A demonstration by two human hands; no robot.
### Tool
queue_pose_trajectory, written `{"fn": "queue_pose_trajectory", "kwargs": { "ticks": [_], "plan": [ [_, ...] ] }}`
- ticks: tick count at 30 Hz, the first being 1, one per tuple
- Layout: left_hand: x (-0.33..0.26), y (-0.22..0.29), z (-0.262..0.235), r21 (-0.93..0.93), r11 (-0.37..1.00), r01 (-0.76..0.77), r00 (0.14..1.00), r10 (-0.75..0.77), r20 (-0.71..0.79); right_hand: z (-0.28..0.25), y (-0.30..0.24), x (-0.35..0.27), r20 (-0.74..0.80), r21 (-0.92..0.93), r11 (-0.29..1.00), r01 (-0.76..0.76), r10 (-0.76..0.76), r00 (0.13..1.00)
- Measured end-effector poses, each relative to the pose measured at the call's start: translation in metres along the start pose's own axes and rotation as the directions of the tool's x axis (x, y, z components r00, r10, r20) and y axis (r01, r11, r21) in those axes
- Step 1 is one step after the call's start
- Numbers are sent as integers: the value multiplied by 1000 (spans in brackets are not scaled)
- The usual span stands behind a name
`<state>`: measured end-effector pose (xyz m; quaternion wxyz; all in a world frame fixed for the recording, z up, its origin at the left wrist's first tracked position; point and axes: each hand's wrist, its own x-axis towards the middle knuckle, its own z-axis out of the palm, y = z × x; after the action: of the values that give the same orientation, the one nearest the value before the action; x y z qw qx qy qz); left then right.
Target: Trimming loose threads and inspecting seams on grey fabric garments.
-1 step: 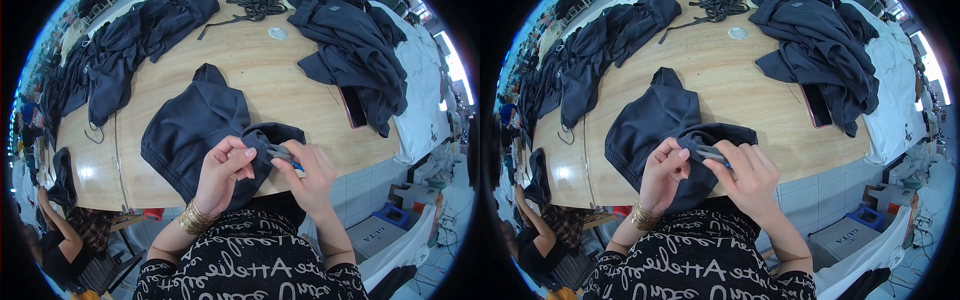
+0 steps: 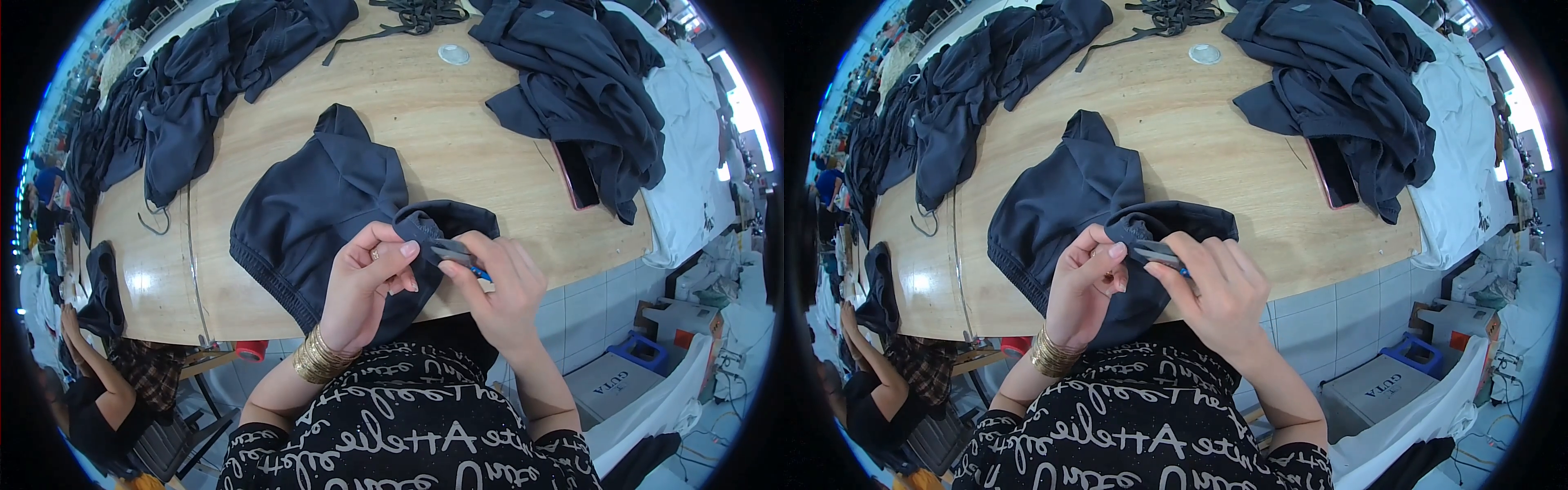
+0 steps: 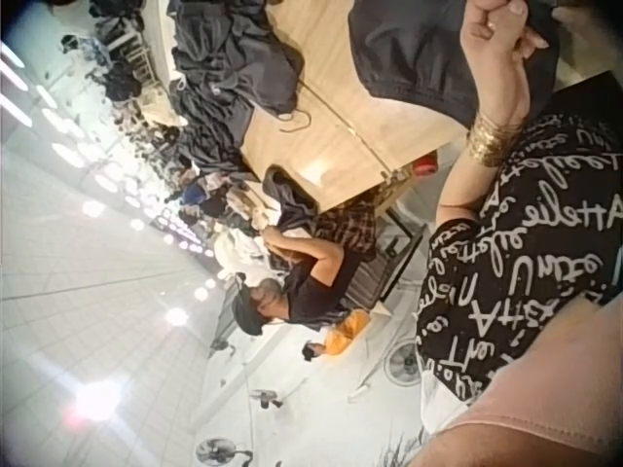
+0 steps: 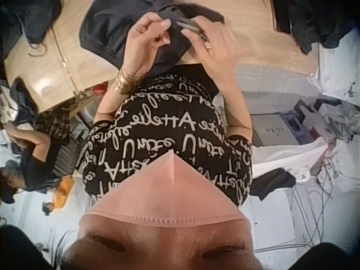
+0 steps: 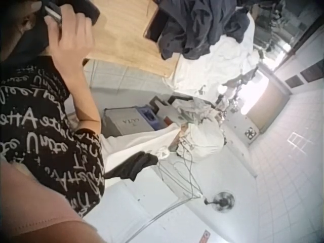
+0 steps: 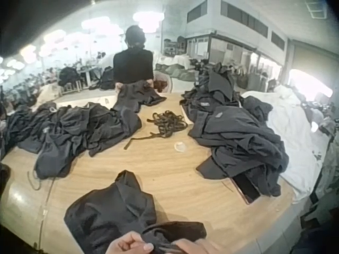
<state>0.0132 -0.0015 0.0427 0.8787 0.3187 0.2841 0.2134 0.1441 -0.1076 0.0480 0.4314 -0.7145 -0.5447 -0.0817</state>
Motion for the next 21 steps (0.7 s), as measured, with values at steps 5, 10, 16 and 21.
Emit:
{"fn": "queue_pose_trajectory", "kwargs": {
  "ticks": [5, 10, 16, 21],
  "plan": [
    [-1, -9, 6, -66, 998, -23, 1000, 23, -9, 7, -2, -5, -33, -36, 998, -42, 41, 999],
    [0, -13, 8, -74, 996, -50, 999, 48, -20, 10, -2, -6, -71, -41, 998, -51, 48, 996],
    [-1, -13, 11, -71, 996, -54, 999, 54, -2, 11, -4, -5, -86, -4, 997, -79, 78, 993],
    [-1, -14, 8, -62, 996, -57, 998, 58, 8, 11, -4, -4, -87, -49, 997, -59, 54, 995]
  ]
}}
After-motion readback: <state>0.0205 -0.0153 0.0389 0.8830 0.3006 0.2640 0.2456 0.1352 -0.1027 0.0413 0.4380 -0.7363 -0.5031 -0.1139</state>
